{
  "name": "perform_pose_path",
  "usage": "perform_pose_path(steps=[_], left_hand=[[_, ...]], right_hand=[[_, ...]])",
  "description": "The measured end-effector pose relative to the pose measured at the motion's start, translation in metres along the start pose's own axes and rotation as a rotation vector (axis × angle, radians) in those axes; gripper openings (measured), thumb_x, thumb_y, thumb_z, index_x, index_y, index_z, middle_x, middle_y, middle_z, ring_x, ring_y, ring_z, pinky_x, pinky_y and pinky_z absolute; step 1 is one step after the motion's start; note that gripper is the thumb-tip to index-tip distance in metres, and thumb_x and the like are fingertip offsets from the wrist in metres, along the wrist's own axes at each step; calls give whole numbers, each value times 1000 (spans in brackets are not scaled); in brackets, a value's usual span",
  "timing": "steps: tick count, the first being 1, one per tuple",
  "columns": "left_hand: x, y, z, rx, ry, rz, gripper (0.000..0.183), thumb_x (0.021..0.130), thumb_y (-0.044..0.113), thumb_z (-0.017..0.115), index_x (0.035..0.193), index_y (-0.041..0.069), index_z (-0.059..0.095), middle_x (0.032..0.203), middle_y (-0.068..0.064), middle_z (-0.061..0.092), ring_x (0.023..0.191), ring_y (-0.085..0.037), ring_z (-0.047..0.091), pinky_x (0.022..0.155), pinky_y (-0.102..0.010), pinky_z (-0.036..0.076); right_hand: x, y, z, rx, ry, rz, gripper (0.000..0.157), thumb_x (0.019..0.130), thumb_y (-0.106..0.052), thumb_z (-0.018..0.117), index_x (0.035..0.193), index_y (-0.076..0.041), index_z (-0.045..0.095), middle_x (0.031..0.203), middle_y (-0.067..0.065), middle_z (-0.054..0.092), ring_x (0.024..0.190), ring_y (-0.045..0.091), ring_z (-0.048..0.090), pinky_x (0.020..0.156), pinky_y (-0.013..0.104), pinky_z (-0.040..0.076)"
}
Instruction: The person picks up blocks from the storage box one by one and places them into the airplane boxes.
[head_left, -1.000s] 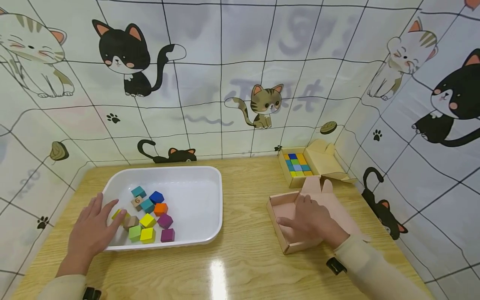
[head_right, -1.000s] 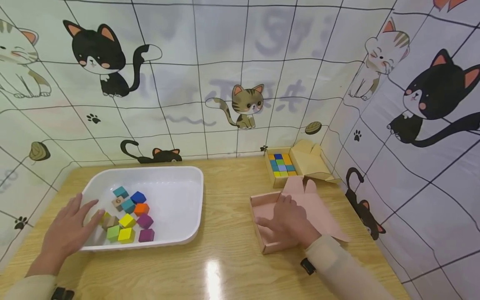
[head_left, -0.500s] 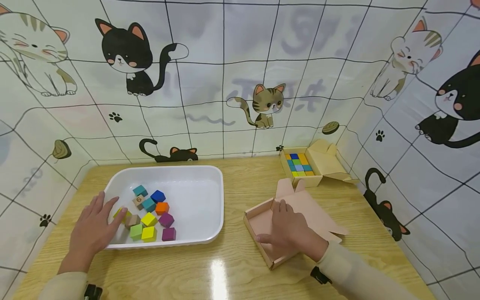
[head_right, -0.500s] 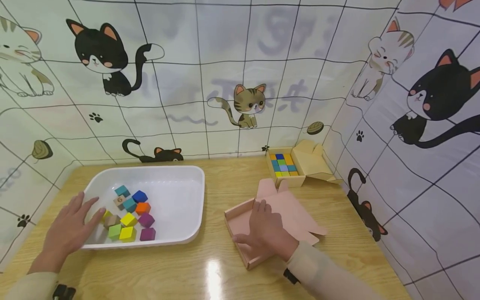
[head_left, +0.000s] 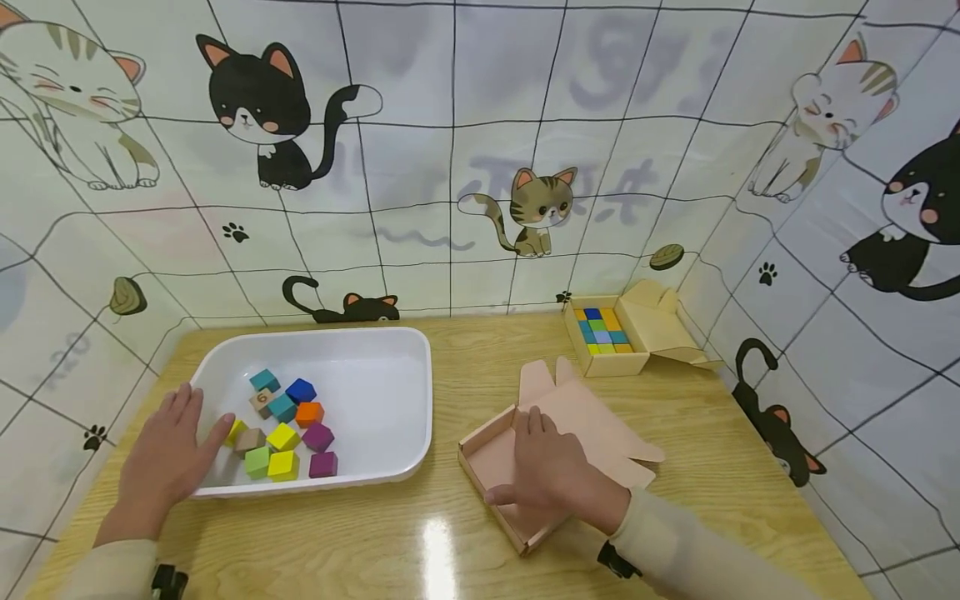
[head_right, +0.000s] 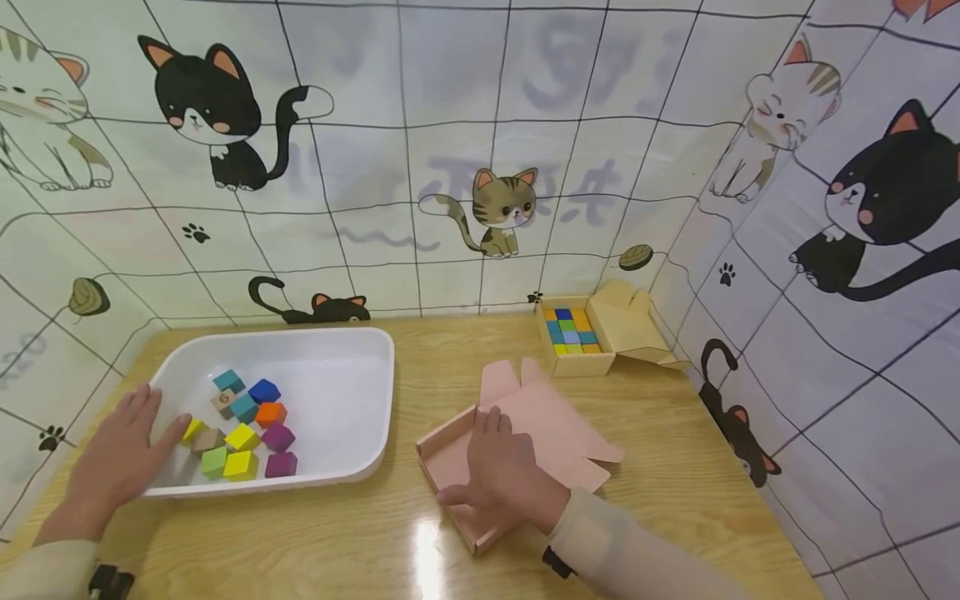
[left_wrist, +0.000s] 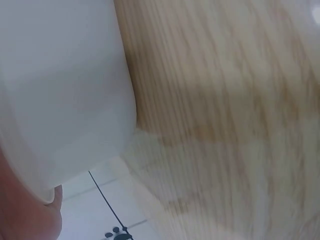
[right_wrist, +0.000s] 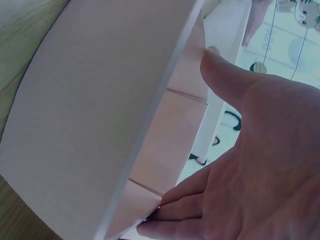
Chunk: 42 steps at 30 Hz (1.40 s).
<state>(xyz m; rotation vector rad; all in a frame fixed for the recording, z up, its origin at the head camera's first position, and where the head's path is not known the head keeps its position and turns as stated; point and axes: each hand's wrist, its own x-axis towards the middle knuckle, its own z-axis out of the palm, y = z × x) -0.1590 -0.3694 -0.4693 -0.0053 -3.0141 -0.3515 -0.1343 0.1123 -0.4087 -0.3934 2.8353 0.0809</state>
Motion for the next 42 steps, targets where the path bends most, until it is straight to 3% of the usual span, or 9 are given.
perform_pose_path(steps=[7, 14, 23, 28, 33, 38, 42], left_hand=[[-4, -8, -4, -24, 0, -13, 78, 95, 51, 29, 142, -8, 10, 148, -31, 1, 137, -47, -5, 107, -65, 6], [-6, -11, -6, -40, -6, -24, 78, 95, 51, 29, 143, -7, 9, 149, -28, -1, 138, -45, -6, 108, -63, 2], [-2, -8, -8, -77, -3, -37, 78, 94, 52, 31, 144, -3, 9, 150, -27, 1, 138, -44, -5, 106, -66, 5], [-2, -7, -6, -71, -2, -54, 78, 94, 53, 30, 144, -3, 9, 150, -28, 1, 138, -45, -3, 108, -64, 3], [-2, -6, -5, -66, 6, -59, 79, 94, 53, 29, 144, -3, 8, 150, -28, 3, 138, -45, -3, 109, -63, 2], [-2, -6, -4, -51, 16, -84, 79, 94, 54, 29, 144, -4, 8, 149, -29, 5, 137, -46, -1, 107, -65, 5], [-3, -8, -4, -49, 20, -97, 80, 94, 54, 30, 144, -4, 9, 149, -29, 4, 137, -46, 0, 108, -64, 4]], right_hand=[[15, -7, -6, -32, -14, -129, 119, 61, -79, 56, 143, 0, 22, 148, 20, 26, 135, 31, 31, 83, 51, 49], [42, -8, -20, -61, -111, -233, 119, 60, -69, 68, 146, -5, 17, 153, 14, 17, 141, 25, 21, 96, 50, 43], [69, -2, -39, -59, -165, -361, 111, 60, -43, 82, 147, -21, 17, 155, 7, 12, 142, 26, 15, 107, 52, 29], [85, 3, -45, -88, -193, -426, 113, 61, -37, 83, 148, -22, 13, 156, 3, 9, 143, 24, 10, 114, 49, 16], [90, 14, -46, -23, -184, -477, 109, 65, -29, 82, 148, -28, 10, 156, 2, 7, 144, 25, 5, 115, 51, 7], [90, 40, -47, 150, -103, -478, 101, 71, -35, 77, 148, -15, 13, 155, 8, 8, 143, 29, 8, 113, 55, 14], [88, 66, -44, 253, -22, -437, 100, 70, -40, 76, 146, -8, 20, 154, 11, 15, 142, 32, 11, 108, 62, 17]])
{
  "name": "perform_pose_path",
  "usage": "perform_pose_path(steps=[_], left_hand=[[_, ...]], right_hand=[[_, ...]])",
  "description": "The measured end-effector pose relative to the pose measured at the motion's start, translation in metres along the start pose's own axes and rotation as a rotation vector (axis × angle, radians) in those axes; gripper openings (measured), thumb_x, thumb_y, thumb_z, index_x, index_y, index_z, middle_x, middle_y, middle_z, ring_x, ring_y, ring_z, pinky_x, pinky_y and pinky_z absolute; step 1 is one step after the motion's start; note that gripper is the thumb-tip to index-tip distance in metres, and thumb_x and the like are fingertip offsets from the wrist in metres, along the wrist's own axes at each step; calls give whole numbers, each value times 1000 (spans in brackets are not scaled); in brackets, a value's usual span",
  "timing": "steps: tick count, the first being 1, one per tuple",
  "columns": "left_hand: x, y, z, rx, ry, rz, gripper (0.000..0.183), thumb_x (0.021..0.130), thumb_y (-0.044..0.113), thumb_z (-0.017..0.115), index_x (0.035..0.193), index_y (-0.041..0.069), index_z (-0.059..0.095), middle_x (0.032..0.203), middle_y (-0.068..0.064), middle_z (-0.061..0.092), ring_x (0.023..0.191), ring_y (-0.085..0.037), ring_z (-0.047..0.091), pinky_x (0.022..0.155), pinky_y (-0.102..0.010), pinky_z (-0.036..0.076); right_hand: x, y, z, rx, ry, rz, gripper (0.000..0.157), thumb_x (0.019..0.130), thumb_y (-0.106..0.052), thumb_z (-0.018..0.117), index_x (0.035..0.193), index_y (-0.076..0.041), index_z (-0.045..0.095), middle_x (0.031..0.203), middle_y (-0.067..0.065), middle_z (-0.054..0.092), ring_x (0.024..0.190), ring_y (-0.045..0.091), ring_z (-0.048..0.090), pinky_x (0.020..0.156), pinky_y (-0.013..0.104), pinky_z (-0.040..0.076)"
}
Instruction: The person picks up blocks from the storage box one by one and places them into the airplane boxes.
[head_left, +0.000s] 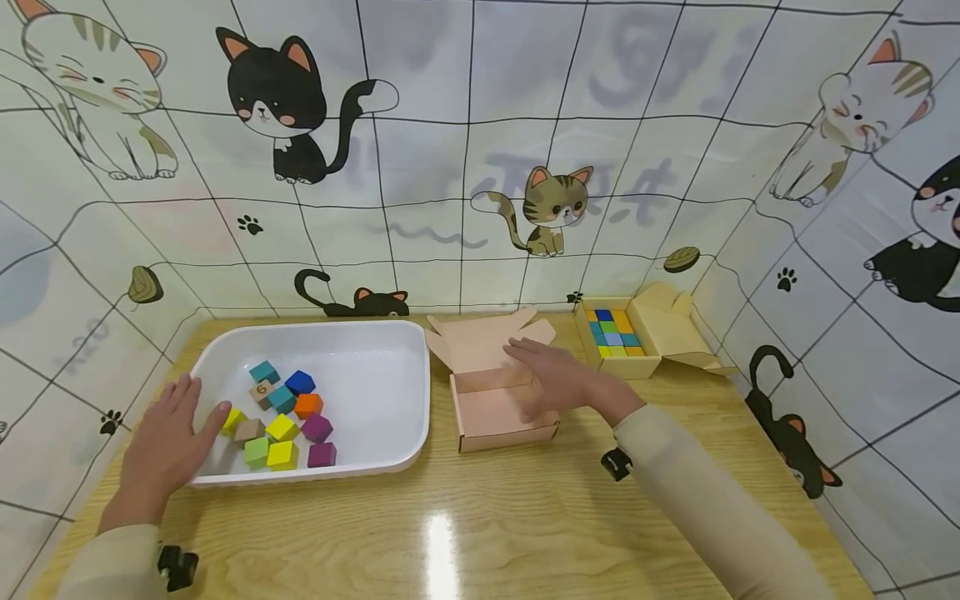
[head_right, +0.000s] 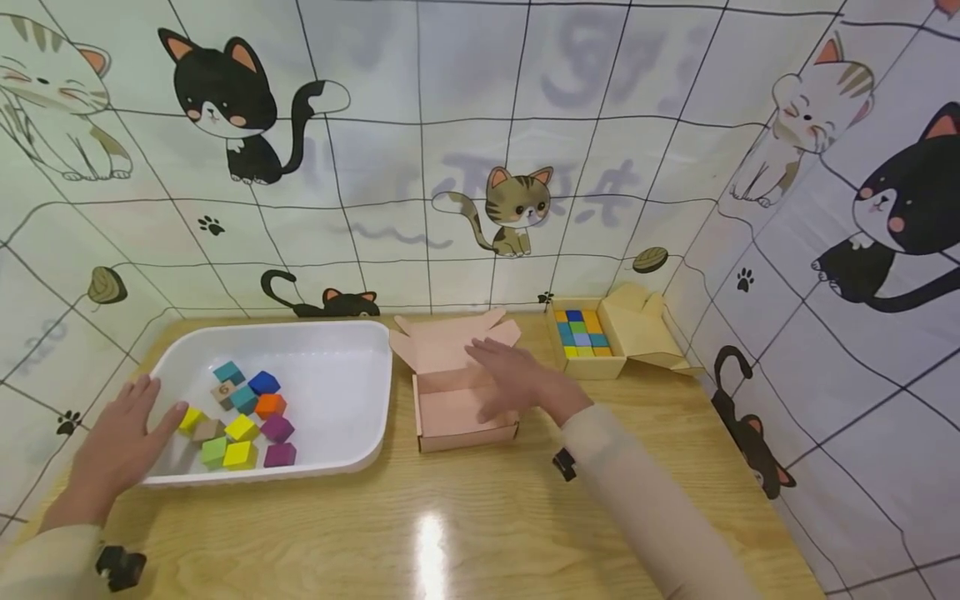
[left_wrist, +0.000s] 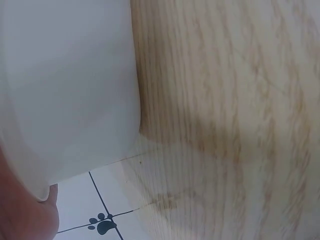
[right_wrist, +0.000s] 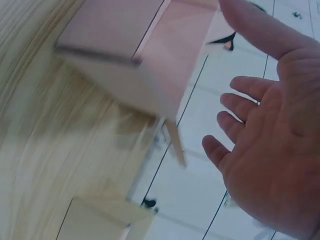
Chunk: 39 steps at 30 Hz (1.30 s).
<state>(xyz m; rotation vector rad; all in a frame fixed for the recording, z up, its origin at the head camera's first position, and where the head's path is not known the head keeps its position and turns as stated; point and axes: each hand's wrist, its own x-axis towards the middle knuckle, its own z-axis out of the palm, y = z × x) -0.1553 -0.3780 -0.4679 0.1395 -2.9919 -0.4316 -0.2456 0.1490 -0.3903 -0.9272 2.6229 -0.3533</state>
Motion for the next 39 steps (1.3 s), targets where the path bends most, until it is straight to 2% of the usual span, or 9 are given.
perform_pose_path(steps=[5, 9, 14, 25, 30, 34, 37, 39], left_hand=[[-1, -2, -1, -2, 0, 4, 80, 94, 54, 30, 144, -5, 9, 149, -29, 4, 137, -46, -1, 109, -61, 0], [-2, -2, -1, -12, 2, 11, 79, 94, 53, 30, 144, -4, 9, 149, -29, 4, 137, -46, -1, 109, -62, 0], [-3, -4, -1, -19, -1, 16, 78, 94, 53, 30, 144, -3, 9, 149, -29, 4, 138, -46, -2, 109, -62, 0], [0, -8, -5, -14, -22, 25, 78, 94, 52, 30, 144, -4, 8, 149, -29, 3, 137, -47, -2, 108, -64, 2], [6, -7, -7, -19, -35, 40, 77, 94, 52, 31, 141, -7, 17, 148, -31, 7, 135, -50, 3, 104, -68, 8], [11, -2, -11, -20, -27, 53, 73, 94, 50, 34, 136, -9, 29, 145, -34, 16, 134, -51, 8, 101, -70, 13], [14, 6, -16, -22, -18, 76, 69, 94, 49, 38, 132, -9, 36, 143, -34, 21, 134, -51, 9, 101, -70, 14], [16, 14, -20, -24, -12, 98, 66, 94, 47, 40, 130, -8, 41, 142, -34, 24, 134, -50, 10, 101, -69, 16]], right_hand=[[-12, 24, 8, 16, 6, 9, 102, 69, -48, 74, 145, -7, 21, 154, 11, 16, 142, 35, 7, 108, 63, 14], [-15, 33, 19, 21, 5, 19, 107, 67, -56, 72, 147, -10, 17, 155, 9, 13, 143, 32, 3, 108, 64, 12], [-15, 33, 26, 31, 17, 36, 108, 67, -57, 72, 147, -10, 16, 155, 7, 12, 143, 30, 1, 109, 63, 10], [-5, 27, 28, -55, 47, 86, 106, 68, -66, 64, 147, -13, 17, 155, 4, 13, 144, 27, 5, 111, 58, 14], [-2, 27, 26, -60, 91, 79, 104, 70, -64, 64, 146, -10, 19, 155, 7, 14, 143, 29, 6, 111, 59, 13], [-4, 31, 26, -64, 187, 64, 99, 71, -59, 67, 145, -9, 23, 153, 8, 19, 141, 30, 16, 108, 59, 19], [-9, 35, 24, -45, 264, 69, 92, 73, -54, 69, 144, -11, 29, 145, 10, 32, 132, 31, 32, 104, 55, 30], [-12, 37, 23, -26, 285, 95, 88, 74, -52, 69, 143, -13, 31, 137, 11, 41, 123, 30, 41, 99, 51, 38]])
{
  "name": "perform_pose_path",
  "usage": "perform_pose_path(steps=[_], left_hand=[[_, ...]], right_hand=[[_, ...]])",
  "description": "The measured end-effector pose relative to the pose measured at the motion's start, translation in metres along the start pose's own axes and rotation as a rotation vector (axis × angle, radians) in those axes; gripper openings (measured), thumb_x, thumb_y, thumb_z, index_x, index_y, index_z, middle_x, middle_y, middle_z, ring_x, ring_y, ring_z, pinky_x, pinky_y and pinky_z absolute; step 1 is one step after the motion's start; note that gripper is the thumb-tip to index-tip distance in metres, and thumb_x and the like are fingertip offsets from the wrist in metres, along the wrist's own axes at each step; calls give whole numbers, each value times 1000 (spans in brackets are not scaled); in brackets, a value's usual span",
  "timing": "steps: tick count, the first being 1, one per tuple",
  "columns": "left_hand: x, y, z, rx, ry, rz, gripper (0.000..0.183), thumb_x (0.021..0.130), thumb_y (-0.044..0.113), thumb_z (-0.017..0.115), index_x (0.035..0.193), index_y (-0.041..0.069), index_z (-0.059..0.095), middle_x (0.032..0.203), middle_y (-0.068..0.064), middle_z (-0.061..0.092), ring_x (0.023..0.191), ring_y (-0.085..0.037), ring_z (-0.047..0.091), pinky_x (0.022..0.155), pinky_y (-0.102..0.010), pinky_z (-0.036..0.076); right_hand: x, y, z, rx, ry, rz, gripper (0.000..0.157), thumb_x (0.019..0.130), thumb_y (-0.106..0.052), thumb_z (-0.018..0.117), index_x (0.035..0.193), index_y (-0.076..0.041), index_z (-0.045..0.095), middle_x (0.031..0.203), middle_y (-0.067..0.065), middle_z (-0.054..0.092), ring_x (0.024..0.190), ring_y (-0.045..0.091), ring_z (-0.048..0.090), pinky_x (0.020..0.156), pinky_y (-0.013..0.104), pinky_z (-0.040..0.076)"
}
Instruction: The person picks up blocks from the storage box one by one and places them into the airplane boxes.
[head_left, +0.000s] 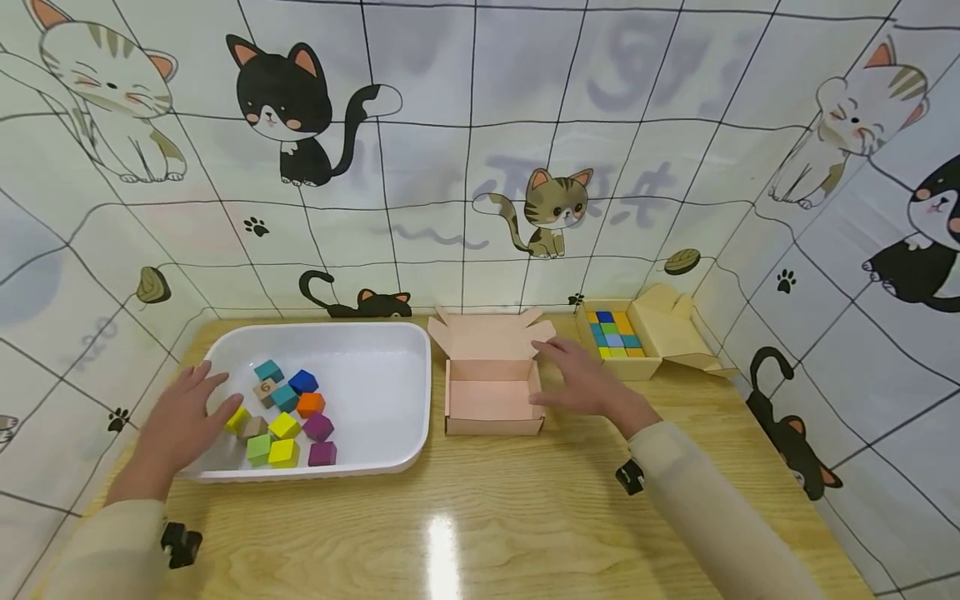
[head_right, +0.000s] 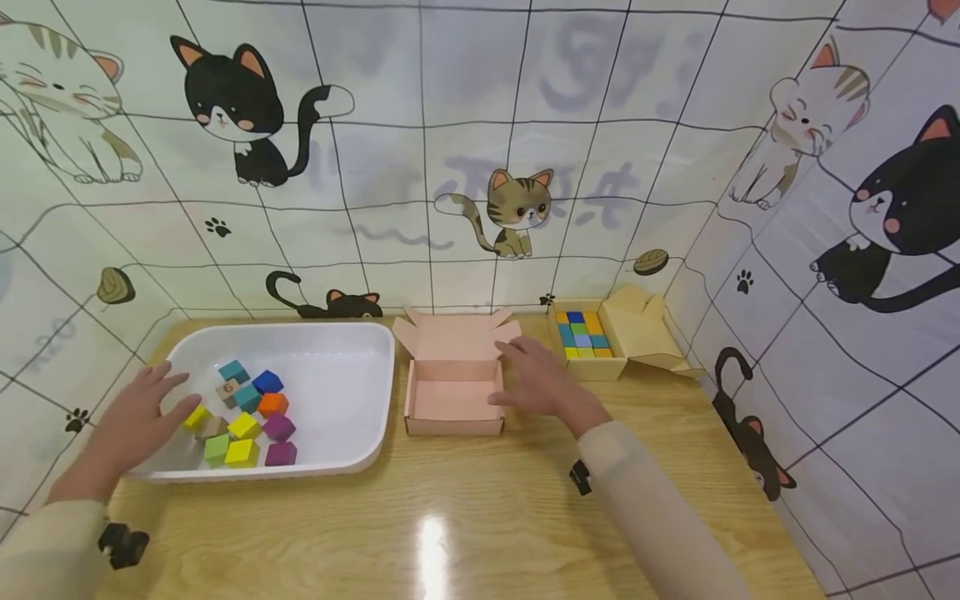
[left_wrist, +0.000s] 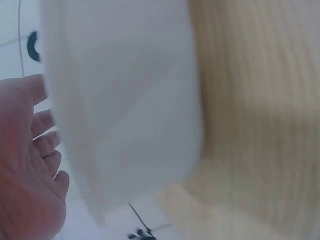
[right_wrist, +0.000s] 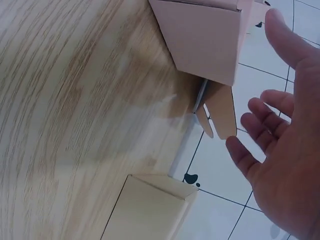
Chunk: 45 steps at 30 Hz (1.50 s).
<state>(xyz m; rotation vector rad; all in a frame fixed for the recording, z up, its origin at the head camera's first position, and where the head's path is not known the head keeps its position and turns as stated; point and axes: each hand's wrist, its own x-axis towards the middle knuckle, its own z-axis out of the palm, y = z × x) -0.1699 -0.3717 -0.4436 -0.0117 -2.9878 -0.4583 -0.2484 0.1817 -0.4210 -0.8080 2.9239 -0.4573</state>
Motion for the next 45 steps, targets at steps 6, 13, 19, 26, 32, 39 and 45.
perform_pose_path(steps=[6, 13, 19, 26, 32, 39, 45], left_hand=[[14, 31, -9, -11, -27, 36, 61, 93, 45, 44, 129, -4, 45, 143, -30, 27, 136, -47, 12, 101, -68, 18], [33, 63, -13, 8, -152, 50, 60, 91, 43, 49, 132, -1, 44, 143, -29, 28, 134, -47, 15, 104, -65, 17], [41, 70, -2, 47, -211, 32, 57, 89, 36, 54, 132, 0, 45, 143, -29, 30, 134, -47, 16, 105, -65, 15], [41, 70, 11, 72, -227, 38, 55, 88, 35, 55, 130, 0, 47, 141, -29, 32, 133, -48, 18, 106, -64, 16], [41, 67, 18, 79, -241, 31, 56, 88, 35, 56, 130, 0, 47, 141, -30, 32, 133, -49, 17, 105, -65, 15], [38, 69, 15, 92, -248, 15, 58, 88, 36, 56, 130, -2, 46, 140, -30, 34, 133, -49, 18, 105, -64, 17], [31, 65, 10, 124, -211, 69, 57, 87, 35, 57, 129, -3, 47, 138, -31, 37, 131, -50, 22, 106, -63, 18]], right_hand=[[-3, 6, 3, 65, -112, 81, 94, 75, -60, 63, 147, -16, 21, 133, 14, 48, 120, 31, 47, 96, 52, 42], [-4, 6, 15, 10, -153, 100, 99, 72, -70, 56, 148, -21, 15, 149, 14, 27, 134, 37, 29, 103, 59, 31], [-6, -4, 17, -140, -76, 64, 99, 71, -73, 54, 147, -17, 21, 151, 12, 23, 136, 37, 26, 106, 62, 22], [-6, -11, 16, -253, -56, 6, 99, 73, -75, 48, 145, -11, 26, 152, 10, 21, 138, 32, 24, 109, 57, 21], [-7, -14, 14, -277, -70, 6, 98, 74, -74, 48, 143, -7, 28, 151, 12, 24, 140, 31, 21, 110, 55, 21], [-9, -16, 5, -228, -126, -25, 102, 72, -73, 52, 145, -9, 23, 153, 10, 20, 141, 30, 17, 112, 55, 17], [-14, -20, -5, -228, -233, -48, 111, 62, -56, 76, 145, -6, 23, 150, 13, 25, 140, 35, 19, 113, 55, 12]])
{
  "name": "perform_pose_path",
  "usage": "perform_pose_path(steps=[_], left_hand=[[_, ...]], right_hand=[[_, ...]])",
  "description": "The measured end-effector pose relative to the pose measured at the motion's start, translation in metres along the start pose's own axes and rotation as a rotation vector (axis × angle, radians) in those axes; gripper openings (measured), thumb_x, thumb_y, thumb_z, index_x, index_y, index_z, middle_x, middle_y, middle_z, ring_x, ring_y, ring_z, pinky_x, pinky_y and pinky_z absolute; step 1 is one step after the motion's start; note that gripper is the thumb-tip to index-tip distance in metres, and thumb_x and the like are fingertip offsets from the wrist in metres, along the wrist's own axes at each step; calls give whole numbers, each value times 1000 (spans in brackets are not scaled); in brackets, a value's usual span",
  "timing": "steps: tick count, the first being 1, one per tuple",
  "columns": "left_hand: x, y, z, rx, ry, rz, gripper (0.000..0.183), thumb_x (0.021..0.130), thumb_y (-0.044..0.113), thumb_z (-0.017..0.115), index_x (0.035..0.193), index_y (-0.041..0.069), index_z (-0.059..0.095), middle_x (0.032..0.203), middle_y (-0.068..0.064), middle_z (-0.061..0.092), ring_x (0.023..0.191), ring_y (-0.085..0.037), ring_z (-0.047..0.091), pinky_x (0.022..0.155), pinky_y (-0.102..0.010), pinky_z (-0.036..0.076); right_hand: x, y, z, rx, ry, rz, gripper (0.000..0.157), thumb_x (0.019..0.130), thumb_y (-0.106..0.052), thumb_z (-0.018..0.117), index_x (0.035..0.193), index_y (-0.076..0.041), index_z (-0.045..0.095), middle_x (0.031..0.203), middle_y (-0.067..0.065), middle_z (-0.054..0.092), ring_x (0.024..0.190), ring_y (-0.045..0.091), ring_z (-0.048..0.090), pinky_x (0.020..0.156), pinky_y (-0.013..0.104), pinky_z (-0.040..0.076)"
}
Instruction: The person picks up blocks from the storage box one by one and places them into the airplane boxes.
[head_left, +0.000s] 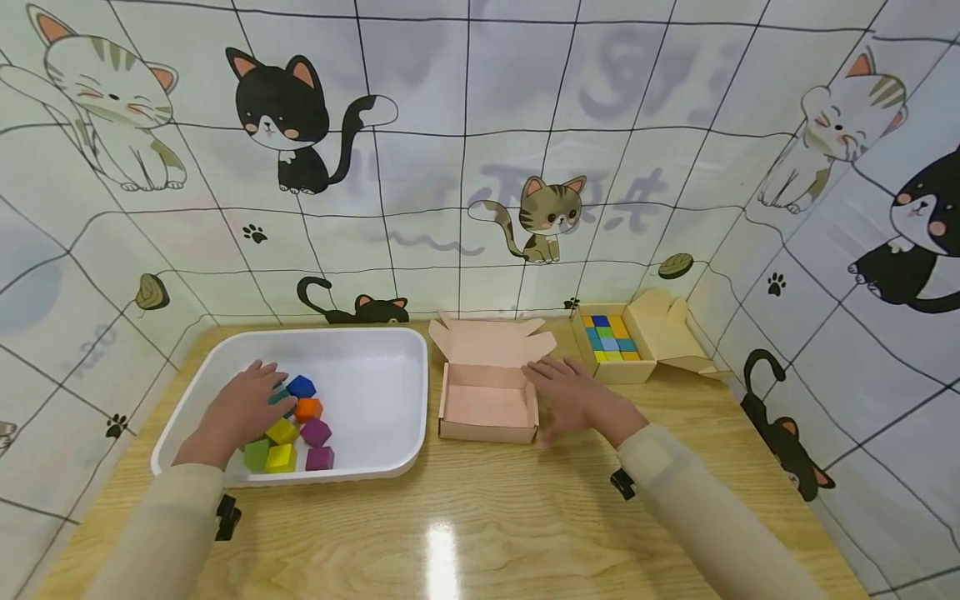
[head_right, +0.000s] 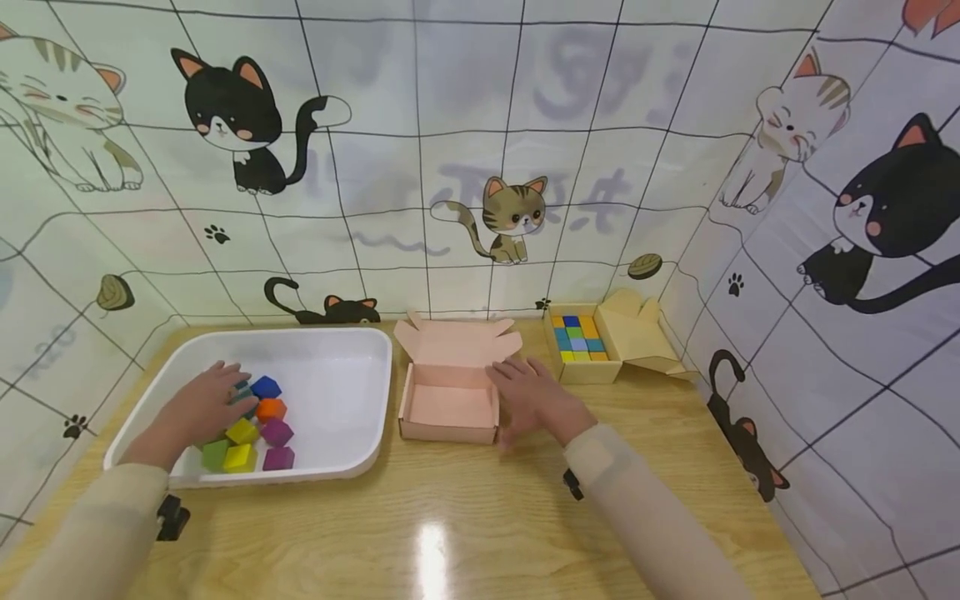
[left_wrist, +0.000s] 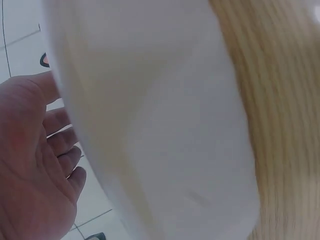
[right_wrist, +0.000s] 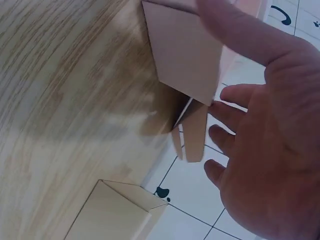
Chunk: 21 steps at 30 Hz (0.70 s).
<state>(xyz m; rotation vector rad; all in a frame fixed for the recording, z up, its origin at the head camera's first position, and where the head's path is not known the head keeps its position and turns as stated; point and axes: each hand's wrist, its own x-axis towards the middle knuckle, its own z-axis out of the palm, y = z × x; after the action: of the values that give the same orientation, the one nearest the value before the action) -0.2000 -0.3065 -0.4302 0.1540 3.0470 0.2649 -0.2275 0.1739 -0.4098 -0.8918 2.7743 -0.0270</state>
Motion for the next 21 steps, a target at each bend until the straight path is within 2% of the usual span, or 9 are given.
perform_pose_path(steps=[4, 7, 11, 17, 21], left_hand=[[-15, -10, 2, 22, 82, 46, 59, 87, 33, 57, 131, -5, 44, 137, -32, 36, 130, -50, 23, 107, -61, 17], [-31, -27, 8, -2, 142, 16, 63, 90, 37, 51, 135, -5, 36, 139, -32, 32, 131, -49, 20, 108, -61, 13], [-49, -55, 20, -33, 208, -37, 69, 94, 42, 42, 141, -4, 23, 143, -33, 23, 133, -49, 16, 104, -65, 15], [-56, -79, 29, -94, 199, -99, 75, 95, 49, 34, 146, 1, 6, 147, -31, 12, 133, -52, 11, 98, -70, 17], [-59, -89, 26, -88, 185, -161, 78, 94, 52, 33, 146, 4, 1, 145, -34, 12, 129, -56, 11, 93, -73, 18]], right_hand=[[0, -1, 0, -40, -2, 5, 106, 63, -49, 78, 145, -8, 24, 147, 11, 32, 136, 34, 25, 113, 52, 14], [3, -1, 1, -54, 31, -3, 96, 67, -48, 76, 143, -11, 30, 140, 10, 39, 132, 32, 32, 112, 50, 20], [6, -1, 2, -26, 50, -16, 85, 71, -49, 72, 139, -10, 38, 137, 11, 42, 130, 32, 35, 110, 51, 25], [7, -4, 6, 6, 59, 2, 74, 78, -50, 65, 137, -12, 41, 135, 9, 47, 126, 28, 43, 107, 49, 31], [10, -12, 11, -42, 111, 10, 67, 80, -51, 63, 134, -15, 44, 124, 6, 54, 111, 23, 53, 93, 45, 44]])
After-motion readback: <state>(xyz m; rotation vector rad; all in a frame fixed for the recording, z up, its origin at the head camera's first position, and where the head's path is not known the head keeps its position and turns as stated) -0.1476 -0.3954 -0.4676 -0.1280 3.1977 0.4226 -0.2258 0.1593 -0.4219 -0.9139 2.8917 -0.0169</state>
